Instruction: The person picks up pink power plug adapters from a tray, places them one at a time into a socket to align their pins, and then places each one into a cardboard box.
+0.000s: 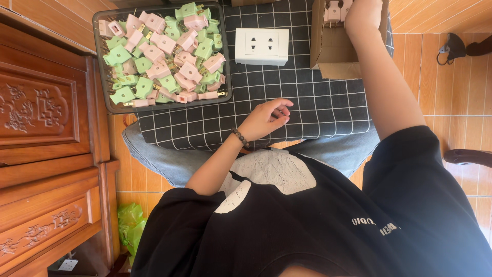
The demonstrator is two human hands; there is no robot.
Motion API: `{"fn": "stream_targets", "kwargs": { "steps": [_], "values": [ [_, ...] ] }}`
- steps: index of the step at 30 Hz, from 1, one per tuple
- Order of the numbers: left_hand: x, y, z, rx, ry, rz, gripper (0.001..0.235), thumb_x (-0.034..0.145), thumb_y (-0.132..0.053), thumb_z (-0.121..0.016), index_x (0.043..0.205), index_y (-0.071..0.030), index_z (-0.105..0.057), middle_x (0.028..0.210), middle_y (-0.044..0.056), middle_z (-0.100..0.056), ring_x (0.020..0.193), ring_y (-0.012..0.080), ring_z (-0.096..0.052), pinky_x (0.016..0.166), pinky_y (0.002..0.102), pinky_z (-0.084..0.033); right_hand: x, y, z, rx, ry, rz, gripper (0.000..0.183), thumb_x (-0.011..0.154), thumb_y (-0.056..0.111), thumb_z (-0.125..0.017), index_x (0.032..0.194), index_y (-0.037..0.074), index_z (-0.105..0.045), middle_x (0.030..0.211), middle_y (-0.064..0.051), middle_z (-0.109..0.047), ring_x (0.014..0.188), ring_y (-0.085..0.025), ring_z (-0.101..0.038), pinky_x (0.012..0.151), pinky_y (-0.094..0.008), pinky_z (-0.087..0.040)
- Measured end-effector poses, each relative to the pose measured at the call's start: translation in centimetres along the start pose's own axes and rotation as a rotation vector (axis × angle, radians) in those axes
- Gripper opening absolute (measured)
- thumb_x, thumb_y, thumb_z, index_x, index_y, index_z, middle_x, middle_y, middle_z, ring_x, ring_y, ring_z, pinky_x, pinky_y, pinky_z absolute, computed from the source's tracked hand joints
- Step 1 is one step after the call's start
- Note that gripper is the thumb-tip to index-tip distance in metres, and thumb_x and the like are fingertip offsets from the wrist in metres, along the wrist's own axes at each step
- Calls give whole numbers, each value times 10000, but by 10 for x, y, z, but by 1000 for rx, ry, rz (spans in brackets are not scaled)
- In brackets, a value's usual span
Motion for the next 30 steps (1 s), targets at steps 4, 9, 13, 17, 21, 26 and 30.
{"fn": "stream_targets", "kwargs": {
  "steps": [4,9,13,17,21,26,30],
  "values": [
    [-1,-6,-1,127,25,63,309,1004,-198,-648,1308,-147,-640,1108,16,-713,956,115,-701,852,262,-617,68,8,-85,2,-21,-73,302,800,53,-671,671,281,-522,663,83,-426,621,-101,-391,511,-295,-235],
    [-2,-4,-1,126,27,46,294,1002,-208,-657,1286,-133,-654,1126,25,-724,973,120,-713,862,265,-620,60,5,-85,420,-187,-160,178,893,-13,-627,891,146,-547,798,-49,-580,711,-217,-574,569,-352,-447],
    [-4,-5,1,125,20,47,274,1003,-201,-654,1265,-125,-668,1117,22,-729,978,119,-719,864,265,-620,48,5,-74,667,-243,-222,251,842,-124,-633,915,115,-608,909,-118,-646,800,-311,-662,603,-415,-560],
    [-5,-6,1,123,19,48,261,1005,-205,-651,1254,-130,-676,1117,21,-731,965,118,-720,858,260,-620,40,10,-67,548,-183,-143,239,851,-102,-638,1035,46,-677,1053,-201,-638,877,-358,-673,631,-434,-609],
    [-5,-7,0,125,17,58,253,1008,-215,-647,1244,-132,-682,1107,20,-733,950,116,-725,815,246,-624,48,14,-79,389,-225,-86,222,877,-34,-660,1055,98,-677,1037,-137,-661,873,-267,-664,659,-345,-576],
    [-6,-6,-1,121,8,63,250,1006,-210,-648,1240,-131,-688,1110,20,-740,962,116,-727,833,249,-625,39,18,-69,274,-467,-94,383,641,-73,-767,933,166,-696,912,-85,-659,647,-259,-672,472,-342,-561],
    [-6,-3,0,117,-1,48,250,1000,-191,-650,1237,-121,-689,1100,25,-744,945,119,-731,852,259,-628,35,14,-64,346,-429,-101,319,766,-60,-723,992,166,-721,892,-94,-692,693,-286,-709,512,-382,-603]
  ]
}}
Point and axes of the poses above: each hand's wrist, its own x-axis towards the middle knuckle, its own z-axis out of the back of the hand, y = z × x, the point moved 4 cm from there along x, towards the middle knuckle
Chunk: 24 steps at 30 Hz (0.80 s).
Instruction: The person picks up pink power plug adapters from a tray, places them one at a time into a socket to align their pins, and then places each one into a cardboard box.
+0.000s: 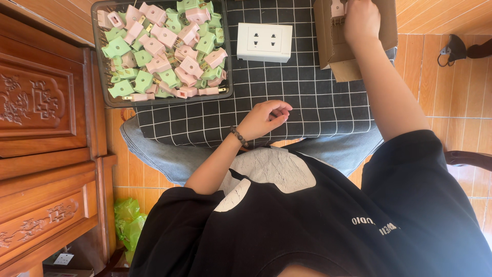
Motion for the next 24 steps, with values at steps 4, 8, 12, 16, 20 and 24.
{"fn": "stream_targets", "kwargs": {
  "steps": [4,8,12,16,20,24],
  "values": [
    [0,4,0,15,-4,-5,248,1006,-198,-650,1240,-127,-690,1113,26,-749,969,122,-734,869,259,-628,-8,-3,15,221,70,-70,284,834,-139,-592,997,87,-646,924,-187,-664,749,-388,-677,562,-471,-587],
    [-1,4,0,17,-5,-3,247,1008,-192,-651,1245,-133,-687,1111,22,-744,960,119,-730,857,258,-629,-24,11,59,54,-163,4,125,918,181,-756,945,170,-635,825,-80,-651,692,-312,-655,467,-424,-520],
    [-2,0,3,25,-20,-9,241,1002,-198,-657,1231,-133,-696,1102,16,-747,946,113,-733,854,253,-627,-30,26,76,261,-190,154,274,798,221,-752,1071,237,-771,913,-52,-706,753,-315,-658,497,-422,-466],
    [-7,-7,9,39,-26,-33,235,1013,-204,-648,1234,-138,-692,1117,22,-729,957,116,-716,853,253,-625,-22,33,70,180,-153,186,224,782,102,-678,969,222,-708,918,-53,-664,727,-334,-628,487,-425,-458],
    [-16,-25,36,205,-26,-82,253,1025,-207,-620,1265,-140,-671,1164,36,-723,1036,145,-709,935,278,-617,-17,36,74,144,-181,195,287,839,125,-751,1119,191,-751,1067,-111,-644,737,-387,-670,499,-489,-525],
    [-36,-57,94,269,-128,-138,248,1041,-229,-598,1270,-157,-663,1188,32,-721,1073,156,-700,949,297,-605,-15,32,74,164,-185,183,194,852,73,-699,1013,179,-724,1061,-123,-604,717,-398,-648,482,-497,-510]
  ]
}}
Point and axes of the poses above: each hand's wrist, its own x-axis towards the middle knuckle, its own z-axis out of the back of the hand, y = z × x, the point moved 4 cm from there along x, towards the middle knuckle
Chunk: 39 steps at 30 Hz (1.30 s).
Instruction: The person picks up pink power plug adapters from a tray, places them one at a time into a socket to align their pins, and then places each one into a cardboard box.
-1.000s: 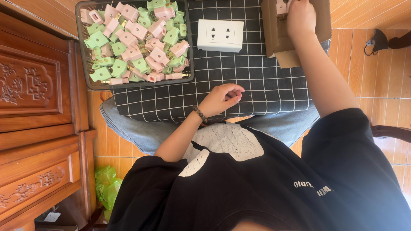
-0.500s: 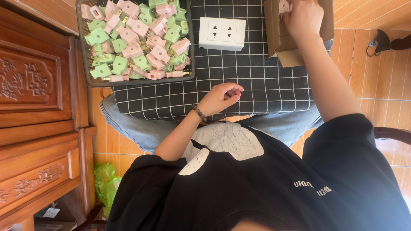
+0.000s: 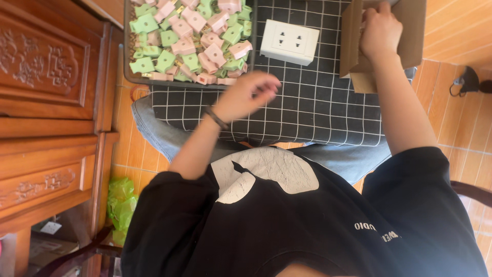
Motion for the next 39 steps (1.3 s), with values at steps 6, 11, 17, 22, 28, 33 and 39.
{"fn": "stream_targets", "kwargs": {
  "steps": [6,11,17,22,28,33,39],
  "values": [
    [6,22,118,384,-284,75,76,1049,-155,-644,1095,-161,-704,1080,1,-743,875,136,-678,836,324,-579,1,-2,54,252,49,-205,217,932,213,-832,1138,192,-766,1273,-139,-510,749,-427,-689,664,-554,-567],
    [50,74,145,1042,-348,152,297,1032,-398,-764,885,-145,-717,1015,63,-632,935,289,-595,725,449,-547,-10,-9,100,632,-340,-248,368,1035,28,-812,808,82,-528,1325,-250,-574,943,-317,-752,758,-438,-551],
    [71,129,135,1324,-389,99,306,880,-434,-731,768,-150,-747,1049,134,-625,991,349,-527,645,420,-487,-32,62,216,850,-721,-207,132,923,-143,-595,979,-28,-630,1118,-115,-501,943,-230,-617,504,-288,-423],
    [72,94,145,1038,-246,328,357,889,-421,-786,1016,-96,-712,1091,152,-585,995,334,-571,701,443,-557,-39,99,257,1027,-842,-69,161,987,-171,-554,1069,-75,-656,1227,-132,-440,949,-231,-551,578,-317,-433],
    [64,-24,138,745,-427,36,428,934,-422,-845,1151,-135,-613,1189,90,-605,1028,208,-620,972,396,-556,-30,135,307,1244,-998,158,50,1037,-74,-576,1037,-34,-607,1035,-142,-487,867,-256,-486,743,-343,-432],
    [45,-136,114,316,-527,-538,396,980,-114,-898,1172,-81,-554,1188,122,-572,1004,221,-705,724,225,-717,-26,160,312,1458,-829,205,226,1060,206,-713,1113,-1,-639,1051,-168,-541,868,-221,-576,577,-266,-535],
    [49,-156,76,68,-461,-821,440,924,-301,-868,1192,-116,-572,1127,72,-641,1015,194,-678,825,270,-687,-29,154,288,1631,-690,411,542,944,304,-792,1357,9,-603,1187,-150,-593,1110,-256,-626,953,-296,-613]
  ]
}}
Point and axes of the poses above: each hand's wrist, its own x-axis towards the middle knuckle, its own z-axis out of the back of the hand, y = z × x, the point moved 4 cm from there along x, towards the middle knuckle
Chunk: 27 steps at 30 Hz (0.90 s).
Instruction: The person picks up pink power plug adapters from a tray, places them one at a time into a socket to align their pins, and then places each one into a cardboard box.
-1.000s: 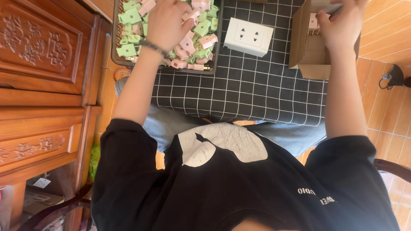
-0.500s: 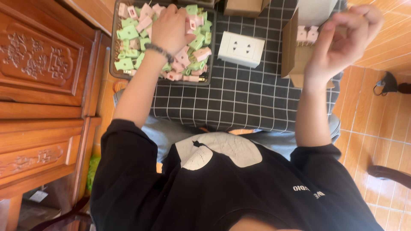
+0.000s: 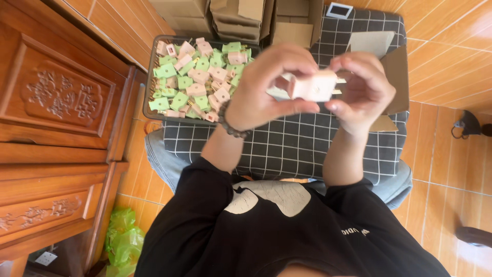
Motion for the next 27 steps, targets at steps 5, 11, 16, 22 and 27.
{"fn": "stream_targets", "kwargs": {
  "steps": [5,11,16,22,27],
  "values": [
    [-10,24,-24,-113,-22,13,512,906,-273,-889,1264,-98,-568,1201,82,-646,1070,198,-686,894,263,-683,-2,-5,19,-189,69,97,443,886,306,-844,1174,-1,-705,1052,-148,-711,916,-234,-692,818,-324,-613],
    [-11,34,-25,-213,2,6,477,828,-134,-936,1229,-76,-684,1165,103,-700,1068,260,-721,879,389,-657,0,-16,26,40,57,160,469,664,112,-1004,949,-138,-727,919,-305,-678,873,-400,-701,774,-479,-601],
    [-5,30,-20,-163,15,44,432,898,-116,-886,1280,-81,-688,1241,97,-706,1147,277,-726,973,400,-626,-2,-13,21,2,38,158,457,648,80,-1009,932,-128,-716,944,-305,-653,897,-398,-689,809,-481,-587],
    [-8,30,-13,-79,-18,44,406,909,-106,-876,1276,-84,-702,1205,94,-704,1095,268,-729,949,391,-623,1,-22,25,-4,86,136,426,690,41,-978,960,-155,-712,943,-315,-656,915,-430,-695,815,-510,-575],
    [-9,24,-4,-33,-52,88,407,879,-160,-905,1232,-74,-722,1138,76,-710,992,228,-732,867,346,-640,4,-23,22,-24,123,113,433,708,54,-970,962,-178,-707,936,-323,-660,918,-440,-689,809,-509,-574]
  ]
}}
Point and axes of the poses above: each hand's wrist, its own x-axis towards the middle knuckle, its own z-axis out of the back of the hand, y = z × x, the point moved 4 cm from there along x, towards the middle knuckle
